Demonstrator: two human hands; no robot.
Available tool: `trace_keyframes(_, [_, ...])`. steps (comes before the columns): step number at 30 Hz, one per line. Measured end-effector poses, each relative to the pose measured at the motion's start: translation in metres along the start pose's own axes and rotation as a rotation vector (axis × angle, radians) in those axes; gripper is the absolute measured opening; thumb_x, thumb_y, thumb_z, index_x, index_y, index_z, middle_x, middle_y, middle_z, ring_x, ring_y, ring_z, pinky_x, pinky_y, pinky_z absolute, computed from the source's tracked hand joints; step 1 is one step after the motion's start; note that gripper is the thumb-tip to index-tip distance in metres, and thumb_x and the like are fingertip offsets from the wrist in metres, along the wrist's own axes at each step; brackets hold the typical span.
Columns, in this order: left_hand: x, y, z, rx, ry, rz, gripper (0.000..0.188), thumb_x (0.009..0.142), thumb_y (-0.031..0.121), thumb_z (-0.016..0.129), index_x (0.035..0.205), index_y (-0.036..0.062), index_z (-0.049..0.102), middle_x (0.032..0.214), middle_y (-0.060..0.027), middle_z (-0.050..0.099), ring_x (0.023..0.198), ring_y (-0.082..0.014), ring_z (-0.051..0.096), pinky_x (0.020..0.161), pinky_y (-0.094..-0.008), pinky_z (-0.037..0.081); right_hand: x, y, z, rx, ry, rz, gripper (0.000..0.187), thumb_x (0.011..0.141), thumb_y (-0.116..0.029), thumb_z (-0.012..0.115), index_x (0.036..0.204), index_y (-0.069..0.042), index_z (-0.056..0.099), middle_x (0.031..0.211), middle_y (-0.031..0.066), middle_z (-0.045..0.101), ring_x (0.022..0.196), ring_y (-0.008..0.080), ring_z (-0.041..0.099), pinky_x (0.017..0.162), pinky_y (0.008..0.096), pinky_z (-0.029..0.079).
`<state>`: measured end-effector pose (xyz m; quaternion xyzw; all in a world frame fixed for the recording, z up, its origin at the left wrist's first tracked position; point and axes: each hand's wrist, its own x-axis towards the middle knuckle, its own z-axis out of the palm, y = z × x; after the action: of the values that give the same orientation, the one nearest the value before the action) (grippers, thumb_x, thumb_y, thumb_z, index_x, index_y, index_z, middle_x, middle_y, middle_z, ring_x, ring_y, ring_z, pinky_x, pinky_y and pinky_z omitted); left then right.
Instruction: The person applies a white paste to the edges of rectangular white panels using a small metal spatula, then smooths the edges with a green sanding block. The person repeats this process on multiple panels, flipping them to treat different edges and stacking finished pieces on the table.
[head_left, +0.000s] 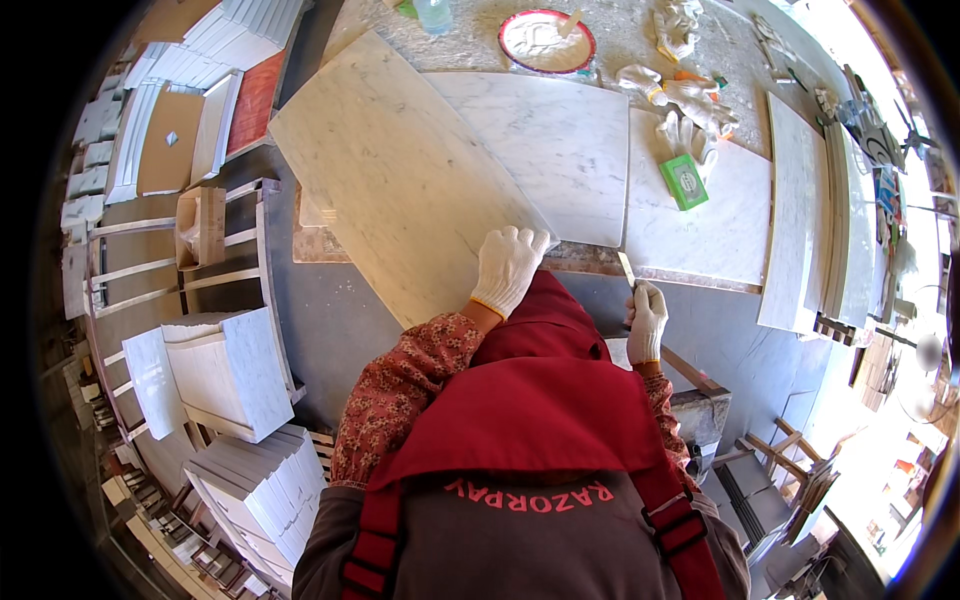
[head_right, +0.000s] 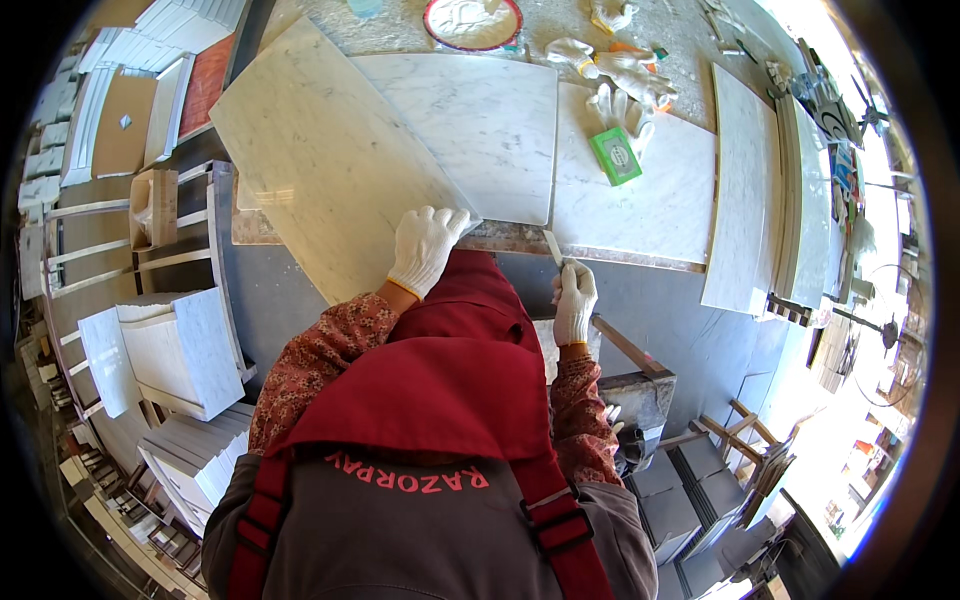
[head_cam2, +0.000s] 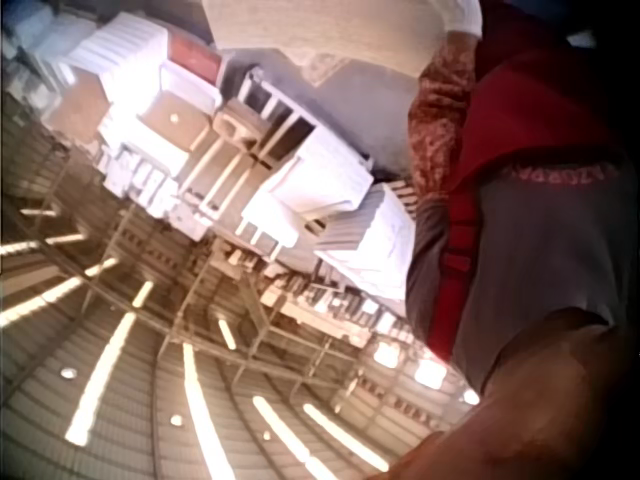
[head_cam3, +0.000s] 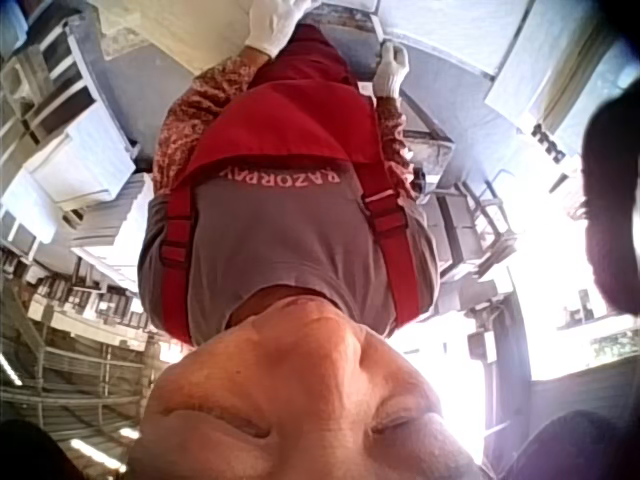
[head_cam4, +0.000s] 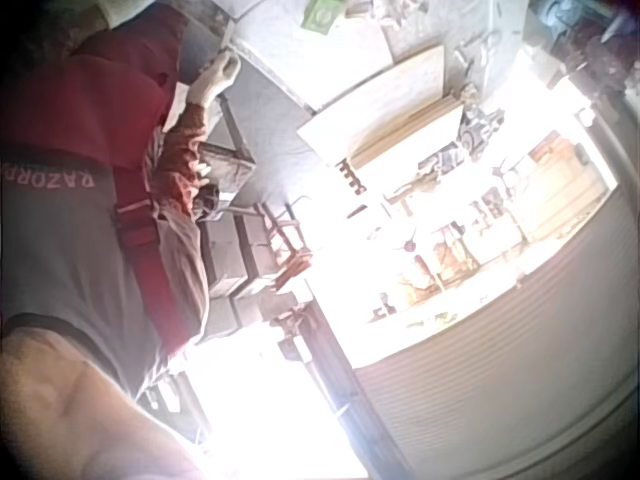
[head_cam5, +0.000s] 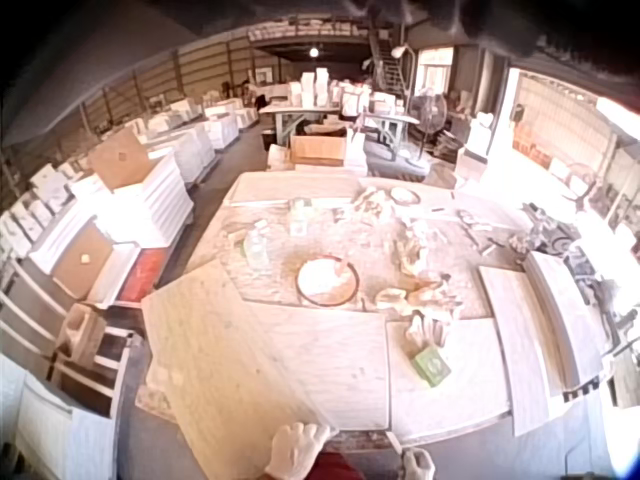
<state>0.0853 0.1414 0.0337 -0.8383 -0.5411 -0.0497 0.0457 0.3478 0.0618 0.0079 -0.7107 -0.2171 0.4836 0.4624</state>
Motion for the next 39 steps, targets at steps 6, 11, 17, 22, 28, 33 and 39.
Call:
trace_keyframes(6, [0.003,-0.008,-0.005,-0.232,0.065,-0.051,0.023,0.084,0.020,0.069,0.107,0.0185,0.067,0.085,0.0002,0.066,0.081,-0.0204,0.065,0.069,-0.0366,0.050,-0.001,-0.003,-0.001,-0.009,0.000,0.023,0.024,0.105,-0.027,0.057,0.107,-0.004,0.064,0.075,-0.0023,0.055,0.057,0.0032,0.042,0.050,0.0206,0.035])
trace_keyframes(11, [0.012,-0.027,-0.013,-0.842,-0.012,-0.351,0.048,0.079,0.019,0.080,0.125,0.0113,0.070,0.106,-0.0065,0.075,0.093,-0.0260,0.071,0.076,-0.0352,0.055,-0.002,-0.008,-0.005,0.006,0.012,0.019,0.023,0.104,-0.026,0.057,0.107,-0.004,0.063,0.074,-0.0024,0.056,0.056,0.0026,0.043,0.050,0.0197,0.037])
trace_keyframes(17, [0.080,-0.061,-0.027,-1.572,0.022,-0.786,0.048,0.084,0.019,0.079,0.129,0.0059,0.066,0.103,-0.0010,0.069,0.085,-0.0091,0.064,0.074,-0.0247,0.051,0.001,-0.011,-0.015,0.064,0.012,0.051,0.022,0.104,-0.025,0.057,0.108,-0.004,0.064,0.074,-0.0021,0.057,0.056,0.0021,0.043,0.049,0.0193,0.037])
trace_keyframes(22, [0.164,-0.097,0.010,-1.798,0.434,-0.739,0.036,0.085,0.017,0.080,0.117,0.0064,0.066,0.100,-0.0016,0.067,0.088,-0.0081,0.063,0.075,-0.0257,0.051,0.001,-0.025,-0.025,0.060,-0.040,0.040,0.032,0.104,-0.023,0.057,0.125,0.001,0.062,0.078,-0.0002,0.059,0.058,0.0030,0.045,0.052,0.0197,0.039])
trace_keyframes(28, [0.270,-0.147,0.067,-1.402,0.716,-0.753,0.027,0.089,0.028,0.074,0.105,0.0073,0.068,0.093,-0.0045,0.068,0.080,-0.0159,0.062,0.073,-0.0335,0.051,0.010,-0.050,-0.035,-0.107,-0.190,0.071,0.024,0.099,-0.011,0.059,0.114,0.006,0.067,0.080,0.0062,0.067,0.059,0.0068,0.052,0.053,0.0228,0.043])
trace_keyframes(33, [0.335,-0.159,0.083,-0.858,0.713,-0.941,0.036,0.085,0.043,0.071,0.081,0.0084,0.064,0.085,-0.0153,0.068,0.077,-0.0368,0.062,0.069,-0.0476,0.049,0.051,-0.010,-0.042,-0.197,-0.112,-0.056,0.017,0.096,-0.011,0.061,0.093,0.005,0.065,0.070,0.0134,0.067,0.052,0.0187,0.058,0.049,0.0329,0.046])
trace_keyframes(39, [0.273,-0.145,0.094,-0.634,0.638,-0.943,0.073,0.091,0.033,0.065,0.154,0.0075,0.038,0.152,-0.0212,0.045,0.140,-0.0432,0.041,0.116,-0.0483,0.034,0.098,-0.084,0.008,-0.324,-0.451,-0.159,0.039,0.099,-0.029,0.065,0.124,0.001,0.062,0.098,0.0077,0.069,0.083,0.0198,0.062,0.075,0.0332,0.053])
